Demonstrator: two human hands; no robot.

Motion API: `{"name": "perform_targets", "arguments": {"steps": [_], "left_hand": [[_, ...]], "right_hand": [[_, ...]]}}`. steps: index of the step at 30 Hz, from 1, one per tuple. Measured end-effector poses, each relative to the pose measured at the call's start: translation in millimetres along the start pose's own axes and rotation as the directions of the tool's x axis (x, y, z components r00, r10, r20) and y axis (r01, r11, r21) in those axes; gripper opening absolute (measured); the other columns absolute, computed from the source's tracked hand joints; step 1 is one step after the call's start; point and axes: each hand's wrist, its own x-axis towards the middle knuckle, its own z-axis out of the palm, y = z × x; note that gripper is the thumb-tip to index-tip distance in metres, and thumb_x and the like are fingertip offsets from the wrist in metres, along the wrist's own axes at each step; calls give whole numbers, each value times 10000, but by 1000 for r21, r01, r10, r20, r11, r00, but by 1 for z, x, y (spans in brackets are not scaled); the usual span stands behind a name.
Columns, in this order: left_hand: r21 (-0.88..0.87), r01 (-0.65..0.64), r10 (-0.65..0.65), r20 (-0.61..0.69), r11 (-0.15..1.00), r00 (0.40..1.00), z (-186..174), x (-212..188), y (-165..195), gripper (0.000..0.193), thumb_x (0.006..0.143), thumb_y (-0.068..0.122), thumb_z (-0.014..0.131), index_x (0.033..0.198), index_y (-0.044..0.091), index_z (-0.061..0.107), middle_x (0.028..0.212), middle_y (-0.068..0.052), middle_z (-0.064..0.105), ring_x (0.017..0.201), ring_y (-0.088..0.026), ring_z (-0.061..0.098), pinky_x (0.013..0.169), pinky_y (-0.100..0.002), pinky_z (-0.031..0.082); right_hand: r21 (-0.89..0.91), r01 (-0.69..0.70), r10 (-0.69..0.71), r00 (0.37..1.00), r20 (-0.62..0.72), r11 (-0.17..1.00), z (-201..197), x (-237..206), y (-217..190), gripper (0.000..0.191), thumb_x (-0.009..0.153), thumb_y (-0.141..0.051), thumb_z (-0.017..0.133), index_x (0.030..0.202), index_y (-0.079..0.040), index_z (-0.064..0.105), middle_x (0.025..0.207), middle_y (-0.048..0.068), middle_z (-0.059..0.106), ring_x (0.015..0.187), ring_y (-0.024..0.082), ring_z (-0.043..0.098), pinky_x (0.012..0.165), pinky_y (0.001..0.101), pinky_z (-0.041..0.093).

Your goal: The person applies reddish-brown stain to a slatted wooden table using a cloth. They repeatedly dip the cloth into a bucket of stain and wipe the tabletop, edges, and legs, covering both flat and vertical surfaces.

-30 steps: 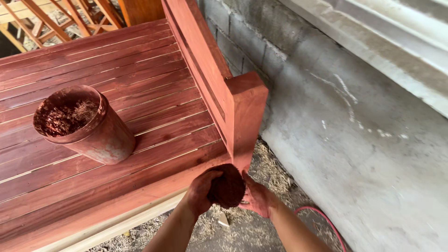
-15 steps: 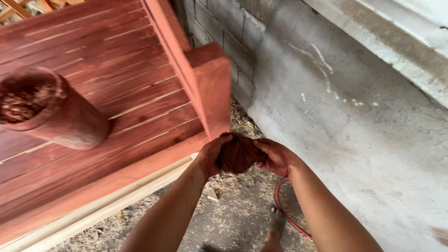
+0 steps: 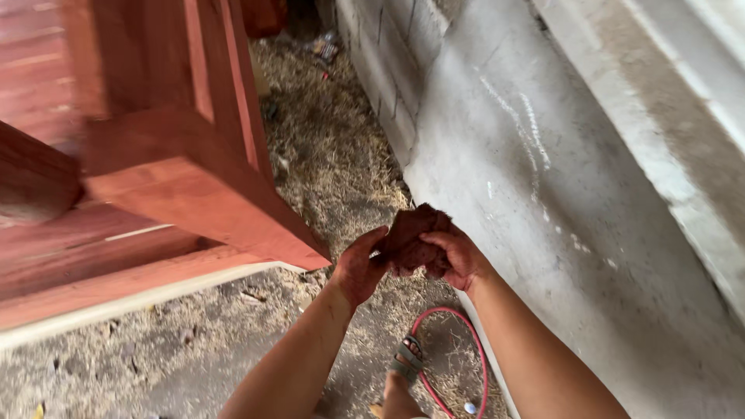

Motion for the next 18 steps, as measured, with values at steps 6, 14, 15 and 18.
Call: {"name": "perform_targets", "arguments": {"steps": [6, 14, 15, 18], "left_hand": [[22, 66, -56, -314, 998, 948, -35, 3, 1, 610, 946, 329, 622, 1477, 64, 481, 1489, -135, 523, 1243, -313, 580, 1057, -404, 475], [136, -186, 210, -189, 973, 959, 29, 23, 87, 638, 983, 469, 544, 1516, 135, 437, 1526, -141, 476, 1372, -286, 481, 1161, -422, 394], [136, -194, 219, -206, 972, 954, 45, 27, 98, 649, 989, 502, 527, 1522, 144, 432, 1529, -134, 492, 1387, -282, 475, 1162, -410, 378], [92, -202, 220, -292, 975, 931, 91, 46, 136, 675, 981, 578, 484, 1512, 164, 454, 1515, -99, 539, 1402, -276, 465, 1145, -435, 345]], "right_hand": [[349, -62, 33, 995, 89, 935, -3, 44, 6, 539, 856, -117, 723, 1331, 30, 514, 1242, 225, 675, 1129, 344, 702, 913, 435, 612], [247, 76, -92, 994, 54, 966, 90, 61, -69, 560, 831, -181, 738, 1350, -112, 539, 1185, 192, 693, 1049, 362, 710, 802, 480, 630], [231, 72, -89, 994, 61, 970, 100, 63, -87, 536, 860, -212, 734, 1349, -96, 547, 1167, 205, 701, 1028, 371, 712, 762, 484, 627], [209, 193, -210, 976, 61, 959, 132, 85, -144, 510, 890, -238, 721, 1351, -106, 547, 1138, 202, 701, 984, 372, 709, 705, 483, 626]]}}
